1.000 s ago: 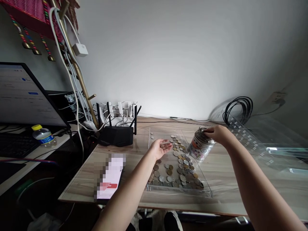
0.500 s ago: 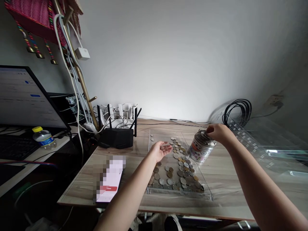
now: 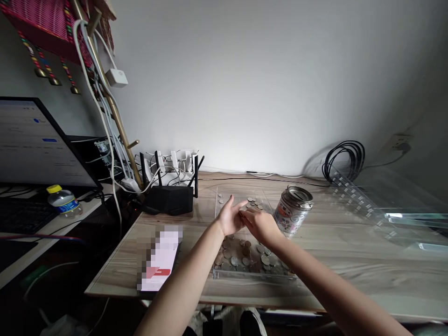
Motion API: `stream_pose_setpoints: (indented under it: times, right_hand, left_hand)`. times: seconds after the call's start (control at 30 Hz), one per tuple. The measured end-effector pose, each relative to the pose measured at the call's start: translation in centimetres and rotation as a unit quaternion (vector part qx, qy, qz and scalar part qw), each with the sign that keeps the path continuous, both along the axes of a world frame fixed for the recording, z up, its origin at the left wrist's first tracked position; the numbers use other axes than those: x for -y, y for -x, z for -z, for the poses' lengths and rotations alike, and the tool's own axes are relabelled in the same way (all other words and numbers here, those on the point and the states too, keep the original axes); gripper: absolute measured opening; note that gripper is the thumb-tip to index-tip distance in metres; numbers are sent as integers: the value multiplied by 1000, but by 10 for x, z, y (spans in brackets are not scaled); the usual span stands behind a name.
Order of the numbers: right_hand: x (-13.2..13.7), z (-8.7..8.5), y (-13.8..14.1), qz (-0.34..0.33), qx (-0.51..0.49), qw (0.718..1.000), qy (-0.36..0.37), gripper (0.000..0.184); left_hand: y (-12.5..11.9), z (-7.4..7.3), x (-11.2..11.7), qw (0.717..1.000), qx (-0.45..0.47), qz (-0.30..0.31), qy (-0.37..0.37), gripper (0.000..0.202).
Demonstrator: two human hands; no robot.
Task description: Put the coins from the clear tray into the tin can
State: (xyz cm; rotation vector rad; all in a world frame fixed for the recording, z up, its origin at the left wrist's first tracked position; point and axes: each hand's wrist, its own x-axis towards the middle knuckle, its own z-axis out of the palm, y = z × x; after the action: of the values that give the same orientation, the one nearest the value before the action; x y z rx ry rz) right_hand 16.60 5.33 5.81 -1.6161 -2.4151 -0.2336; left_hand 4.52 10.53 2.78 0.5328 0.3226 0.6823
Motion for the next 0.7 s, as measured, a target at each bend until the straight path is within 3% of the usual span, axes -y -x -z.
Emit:
stream_pose_setpoints:
  times: [0.07,0.17,0.23,0.3,0.37,0.47,0.57,0.63,0.7]
  right_hand:
    - [-3,-12,-17,45,-27,998,-28,28]
    - [-13,-47,-68,217,-71,971,-76,32]
    - [-22,-67,-103,321,-56,944,-57,27]
    - [-30,-79,-129,348,-41,937,-16,20]
    - [-38,-82,-142,337,-36,941,11,17]
    - [-42,-80,-145,325,-32,945,21,15]
    - [-39,-73,-134,322,-27,946,-35,18]
    - [-37,-61,-116,270,-44,957,-102,27]
    - [-40,-40,-92,156,-64,981,-99,33]
  left_hand:
    - [0,-2,2,1000,-3,15,-15,58]
    - [-2,-2,1,998,-46,3,-50,52]
    - [-3,0,-4,992,-88,-69,-58,47]
    - [-2,3,-10,979,-124,-159,-35,40]
    - [-1,5,-14,967,-139,-212,-2,34]
    - [1,6,-17,967,-130,-220,20,31]
    - [2,7,-17,963,-125,-238,26,29]
    - [2,9,-19,954,-119,-271,38,28]
    - [2,12,-23,945,-115,-303,53,26]
